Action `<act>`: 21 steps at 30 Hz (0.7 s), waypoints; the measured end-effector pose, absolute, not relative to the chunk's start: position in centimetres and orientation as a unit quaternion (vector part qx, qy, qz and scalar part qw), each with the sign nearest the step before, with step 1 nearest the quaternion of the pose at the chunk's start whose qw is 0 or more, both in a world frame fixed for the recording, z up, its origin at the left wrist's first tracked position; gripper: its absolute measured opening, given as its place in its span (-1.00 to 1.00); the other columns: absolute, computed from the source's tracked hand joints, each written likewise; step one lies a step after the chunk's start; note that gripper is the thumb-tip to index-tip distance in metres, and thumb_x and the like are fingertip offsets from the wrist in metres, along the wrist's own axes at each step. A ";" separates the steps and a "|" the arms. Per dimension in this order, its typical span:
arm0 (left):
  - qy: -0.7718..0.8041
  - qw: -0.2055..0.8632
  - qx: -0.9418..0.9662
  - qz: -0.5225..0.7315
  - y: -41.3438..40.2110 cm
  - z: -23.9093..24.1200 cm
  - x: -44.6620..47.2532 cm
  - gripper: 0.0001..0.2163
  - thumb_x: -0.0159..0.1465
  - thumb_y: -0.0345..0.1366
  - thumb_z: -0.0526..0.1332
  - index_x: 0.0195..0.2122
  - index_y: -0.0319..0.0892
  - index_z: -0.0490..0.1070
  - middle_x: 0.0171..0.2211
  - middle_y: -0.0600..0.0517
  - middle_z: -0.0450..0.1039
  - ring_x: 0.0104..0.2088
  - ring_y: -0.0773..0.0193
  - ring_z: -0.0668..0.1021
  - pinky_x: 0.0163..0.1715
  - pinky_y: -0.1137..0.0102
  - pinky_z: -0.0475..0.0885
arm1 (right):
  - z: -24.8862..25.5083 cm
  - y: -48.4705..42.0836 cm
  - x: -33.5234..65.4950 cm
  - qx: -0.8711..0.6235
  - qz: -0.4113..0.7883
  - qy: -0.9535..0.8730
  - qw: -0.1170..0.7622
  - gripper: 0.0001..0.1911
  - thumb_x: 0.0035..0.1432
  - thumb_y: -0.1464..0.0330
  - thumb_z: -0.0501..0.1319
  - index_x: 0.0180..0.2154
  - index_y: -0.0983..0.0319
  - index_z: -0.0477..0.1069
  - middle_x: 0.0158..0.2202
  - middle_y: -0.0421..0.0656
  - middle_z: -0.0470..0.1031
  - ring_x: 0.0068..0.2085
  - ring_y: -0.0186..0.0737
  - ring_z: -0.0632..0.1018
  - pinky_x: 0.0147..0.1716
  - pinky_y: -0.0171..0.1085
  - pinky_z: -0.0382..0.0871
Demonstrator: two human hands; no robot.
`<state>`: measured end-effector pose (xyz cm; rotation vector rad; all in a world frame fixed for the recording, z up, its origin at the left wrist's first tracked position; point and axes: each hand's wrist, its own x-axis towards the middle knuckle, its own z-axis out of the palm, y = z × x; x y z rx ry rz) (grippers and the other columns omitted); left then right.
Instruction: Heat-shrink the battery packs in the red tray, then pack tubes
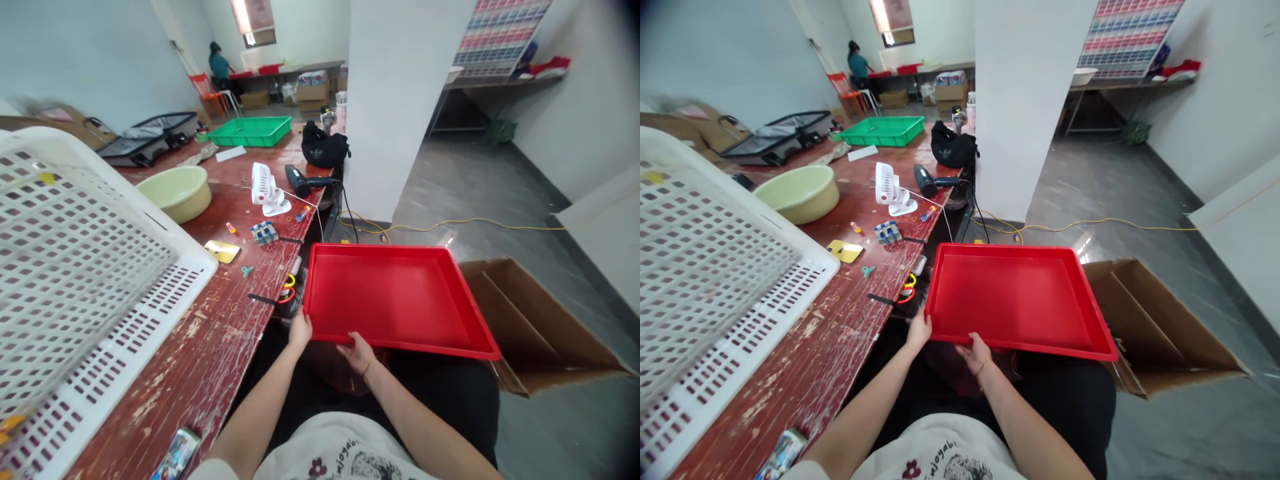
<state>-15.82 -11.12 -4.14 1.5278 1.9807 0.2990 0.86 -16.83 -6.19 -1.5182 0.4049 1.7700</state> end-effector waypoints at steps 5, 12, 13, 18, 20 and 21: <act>0.723 0.213 0.650 0.098 -11.2 -2.4 -17.4 -0.54 0.25 -0.49 0.02 0.20 -0.37 0.25 0.29 -0.37 0.11 0.30 -0.10 0.22 0.19 0.06 0.26 | -6.1 -13.1 -3.1 -0.567 0.728 0.131 0.362 -0.70 0.30 0.23 0.16 -0.06 0.31 0.38 -0.17 -0.12 0.48 -0.26 -0.30 0.53 -0.29 -0.25 0.50; 0.634 0.198 0.748 -0.004 -16.2 -3.1 -17.8 -0.48 0.27 -0.38 0.07 0.27 -0.33 0.17 0.34 -0.23 0.07 0.36 -0.03 0.07 0.27 0.09 0.17 | -6.4 -12.6 -4.3 -0.557 0.743 0.127 0.348 -0.70 0.31 0.24 0.14 -0.04 0.31 0.36 -0.17 -0.11 0.47 -0.26 -0.31 0.53 -0.31 -0.27 0.50; 0.637 0.198 0.745 -0.009 -16.2 -3.1 -18.0 -0.47 0.26 -0.39 0.08 0.28 -0.33 0.15 0.35 -0.23 0.04 0.36 -0.04 0.06 0.27 0.09 0.17 | -6.4 -12.6 -4.3 -0.554 0.748 0.124 0.344 -0.70 0.31 0.24 0.14 -0.04 0.32 0.36 -0.17 -0.11 0.47 -0.26 -0.31 0.53 -0.31 -0.27 0.50; 0.630 0.186 0.754 0.005 -15.2 -2.5 -17.7 -0.52 0.26 -0.38 0.07 0.23 -0.34 0.23 0.35 -0.25 0.02 0.36 -0.04 0.08 0.27 0.10 0.18 | -6.0 -11.2 -5.2 -0.511 0.791 0.083 0.326 -0.68 0.30 0.19 0.14 -0.10 0.32 0.40 -0.19 -0.11 0.49 -0.24 -0.29 0.54 -0.25 -0.22 0.50; 0.610 0.186 0.770 0.024 -15.2 -2.2 -17.3 -0.55 0.27 -0.37 0.07 0.20 -0.30 0.27 0.34 -0.22 0.07 0.35 -0.01 0.12 0.26 0.11 0.19 | -5.9 -10.5 -5.7 -0.499 0.801 0.065 0.324 -0.66 0.30 0.17 0.14 -0.10 0.32 0.40 -0.18 -0.11 0.49 -0.24 -0.28 0.54 -0.24 -0.20 0.49; 0.605 0.187 0.774 0.029 -15.4 -2.2 -17.1 -0.56 0.27 -0.37 0.07 0.19 -0.28 0.28 0.33 -0.20 0.10 0.34 0.00 0.15 0.26 0.11 0.20 | -5.9 -10.3 -5.9 -0.494 0.805 0.057 0.323 -0.65 0.30 0.16 0.13 -0.09 0.31 0.40 -0.18 -0.11 0.49 -0.24 -0.28 0.53 -0.23 -0.20 0.48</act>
